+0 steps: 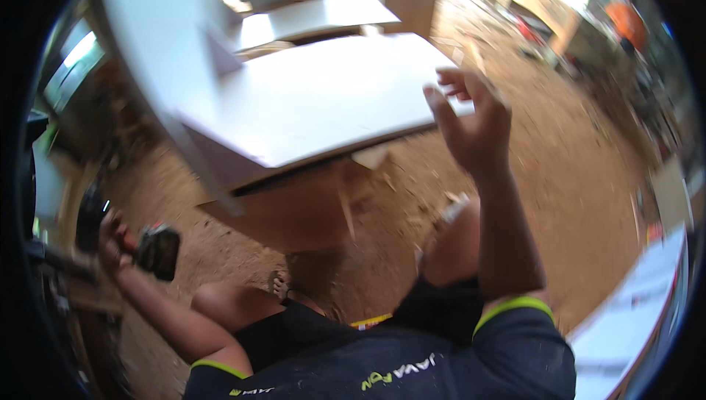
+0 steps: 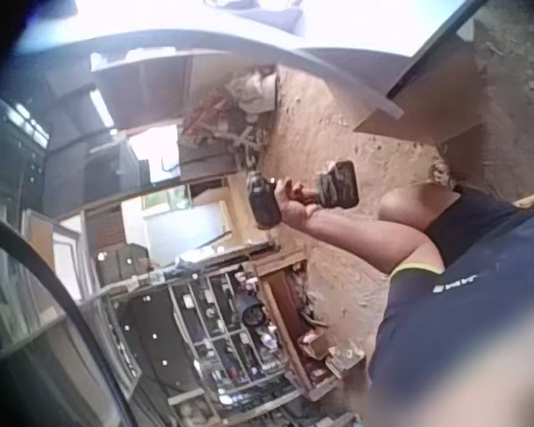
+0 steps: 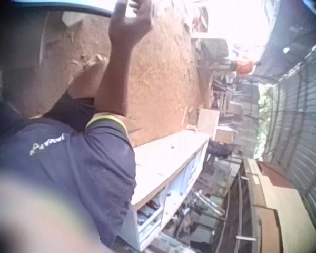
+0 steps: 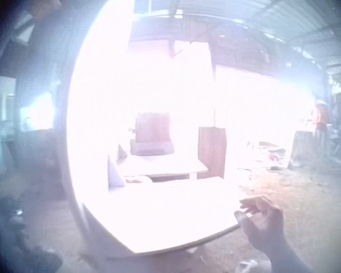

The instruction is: The person assembles a white cabinet by aligning panels and driving screws with a cordless drill. They repeatedly pick up screws, position the drill, and fasten joints while seated on the floor.

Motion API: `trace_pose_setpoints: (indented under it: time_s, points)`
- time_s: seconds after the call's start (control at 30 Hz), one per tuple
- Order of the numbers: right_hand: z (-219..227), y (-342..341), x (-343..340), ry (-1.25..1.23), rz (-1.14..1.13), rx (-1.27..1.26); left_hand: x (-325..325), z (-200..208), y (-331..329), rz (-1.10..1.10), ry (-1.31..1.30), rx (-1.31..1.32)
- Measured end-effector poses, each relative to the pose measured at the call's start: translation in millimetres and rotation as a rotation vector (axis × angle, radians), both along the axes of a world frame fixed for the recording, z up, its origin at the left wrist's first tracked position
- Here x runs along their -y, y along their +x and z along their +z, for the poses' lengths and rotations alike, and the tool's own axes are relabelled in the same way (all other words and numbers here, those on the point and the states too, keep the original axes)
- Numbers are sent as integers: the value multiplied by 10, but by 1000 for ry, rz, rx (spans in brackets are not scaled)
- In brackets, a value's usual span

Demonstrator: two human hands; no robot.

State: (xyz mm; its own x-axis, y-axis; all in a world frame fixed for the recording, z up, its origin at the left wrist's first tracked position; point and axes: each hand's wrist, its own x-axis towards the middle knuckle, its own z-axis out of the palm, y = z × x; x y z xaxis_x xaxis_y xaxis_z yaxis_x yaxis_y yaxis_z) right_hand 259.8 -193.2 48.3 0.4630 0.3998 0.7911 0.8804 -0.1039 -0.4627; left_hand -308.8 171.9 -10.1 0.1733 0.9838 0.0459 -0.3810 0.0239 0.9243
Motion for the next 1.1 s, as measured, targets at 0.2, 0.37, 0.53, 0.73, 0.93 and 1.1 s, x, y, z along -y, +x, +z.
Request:
trace_pose_setpoints:
  time_s: [0.2, 0.37, 0.53, 0.73, 0.93, 1.1]
  points:
    - [-1184, 1479, 1356, -2, -388, -419, -806, -829, -1264, 277, -126, -327]
    - [-2963, 1929, 1993, -257, -678, -756, -915, -1218, -1790, 186, -448, -272]
    - [-4292, 1860, 1811, -598, -534, -986, -776, -1141, -1394, 242, -526, -441]
    - [-4943, 1713, 1382, -997, -446, -888, -739, -821, -817, 219, -528, -548]
    - [-5135, 1882, 1197, -1186, -508, -835, -915, -960, -252, 167, -526, -580]
    - [-5093, 1916, 1244, -958, -581, -1099, -1086, -1205, 76, 121, -521, -540]
